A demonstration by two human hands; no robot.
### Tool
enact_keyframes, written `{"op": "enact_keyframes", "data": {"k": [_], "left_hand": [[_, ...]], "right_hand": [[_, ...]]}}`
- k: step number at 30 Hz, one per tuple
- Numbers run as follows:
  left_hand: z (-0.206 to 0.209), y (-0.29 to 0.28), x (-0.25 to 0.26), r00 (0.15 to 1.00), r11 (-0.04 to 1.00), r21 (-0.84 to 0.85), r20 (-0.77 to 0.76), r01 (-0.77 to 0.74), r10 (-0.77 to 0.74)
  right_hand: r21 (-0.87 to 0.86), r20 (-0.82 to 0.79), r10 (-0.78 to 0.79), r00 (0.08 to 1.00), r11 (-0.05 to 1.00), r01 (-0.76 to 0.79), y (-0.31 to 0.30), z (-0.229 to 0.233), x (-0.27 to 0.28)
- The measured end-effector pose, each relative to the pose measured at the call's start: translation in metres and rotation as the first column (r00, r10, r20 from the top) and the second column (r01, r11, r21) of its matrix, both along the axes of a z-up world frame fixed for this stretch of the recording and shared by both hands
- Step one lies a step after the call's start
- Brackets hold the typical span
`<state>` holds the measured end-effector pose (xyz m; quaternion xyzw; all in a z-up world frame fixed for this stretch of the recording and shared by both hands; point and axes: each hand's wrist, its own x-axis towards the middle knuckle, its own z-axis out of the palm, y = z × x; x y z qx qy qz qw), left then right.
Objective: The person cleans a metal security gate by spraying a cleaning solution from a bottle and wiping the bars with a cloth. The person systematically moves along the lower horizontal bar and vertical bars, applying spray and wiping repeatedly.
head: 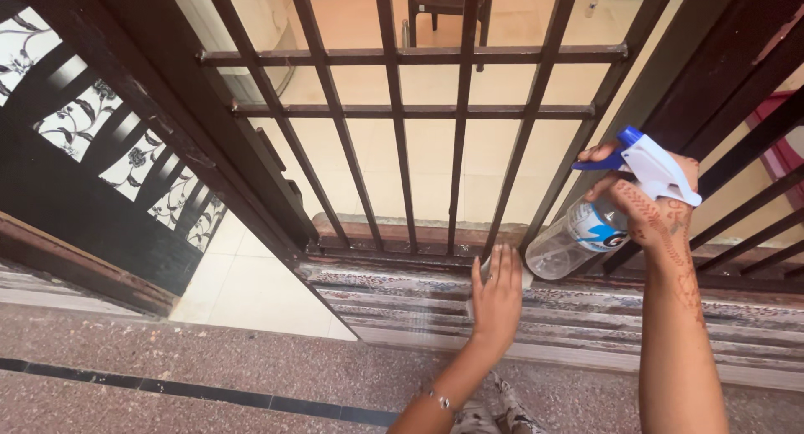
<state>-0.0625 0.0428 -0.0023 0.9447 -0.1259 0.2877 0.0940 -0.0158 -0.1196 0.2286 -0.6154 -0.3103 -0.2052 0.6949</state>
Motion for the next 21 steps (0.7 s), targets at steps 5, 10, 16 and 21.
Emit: {"op": "enact_keyframes", "data": {"k": [5,10,16,21], "left_hand": [[-0.001,-0.002,0.021,0.991,0.995,0.102,-0.132,0.014,-0.001],[0.003,-0.006,0.034,0.979,0.992,-0.085,-0.172,0.092,-0.106],[0.048,0.039,-0.021,0.881,0.741,-0.651,-0.24,0.166,-0.408],[0.069,0.062,-0.043,0.928,0.357,-0.872,0.371,0.335,0.036]], "right_hand": [[0.01,-0.046,0.028,0.999,1.0,-0.028,-0.005,-0.004,0.006],[-0.019,-0.073,0.009,0.997,1.0,-0.01,-0.004,0.0,0.002],[-0.113,-0.101,-0.022,0.995,0.994,0.01,-0.008,0.001,0.002],[-0.127,-0.065,-0.056,0.996,0.991,0.048,-0.006,-0.001,0.004]]}}
